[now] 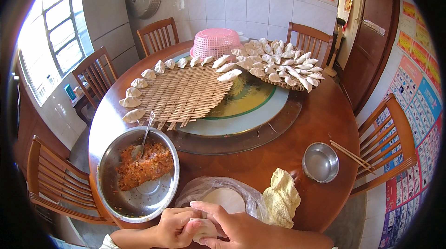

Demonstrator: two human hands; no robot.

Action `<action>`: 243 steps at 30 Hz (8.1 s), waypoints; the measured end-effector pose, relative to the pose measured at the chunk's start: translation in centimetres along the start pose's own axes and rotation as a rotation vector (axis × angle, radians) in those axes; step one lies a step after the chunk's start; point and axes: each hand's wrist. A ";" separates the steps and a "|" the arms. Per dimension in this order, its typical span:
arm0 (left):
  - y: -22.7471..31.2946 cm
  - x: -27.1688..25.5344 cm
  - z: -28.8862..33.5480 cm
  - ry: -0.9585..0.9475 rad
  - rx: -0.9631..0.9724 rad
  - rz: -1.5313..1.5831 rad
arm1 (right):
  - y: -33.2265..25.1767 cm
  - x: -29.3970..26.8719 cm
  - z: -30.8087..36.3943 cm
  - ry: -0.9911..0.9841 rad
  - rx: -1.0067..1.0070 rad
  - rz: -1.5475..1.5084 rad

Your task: The person repeatedly scoops filling from a metal bowl with a spoon, places it onto a round dough wrapper held in the left hand, then folds and pleats the wrapper to seal the dumpling. Finished dumplings are placed on a bamboo mat on the table.

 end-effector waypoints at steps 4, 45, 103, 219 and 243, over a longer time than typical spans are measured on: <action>-0.3 -0.3 -0.1 -0.026 -0.064 0.102 | 0.6 -0.1 -0.2 0.011 -0.090 0.066; 0.1 -0.2 0.1 -0.048 -0.156 0.061 | 2.5 -0.3 -0.1 0.104 -0.186 0.016; -0.4 0.3 0.4 -0.110 -0.417 0.556 | 2.3 -1.0 -0.3 0.282 -0.085 -0.289; 0.2 -0.7 -1.3 0.141 -0.096 1.875 | -3.6 -0.3 -6.9 0.271 -0.616 0.914; -3.7 -16.1 9.3 1.192 0.284 1.602 | 0.0 -0.6 -26.2 0.196 0.083 -0.034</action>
Point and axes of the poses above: each hand's wrist, its own z-axis away from the middle knuckle, its own x-axis out of the palm, y = z × x, and after that the axes turned 5 degrees about -z, right-handed
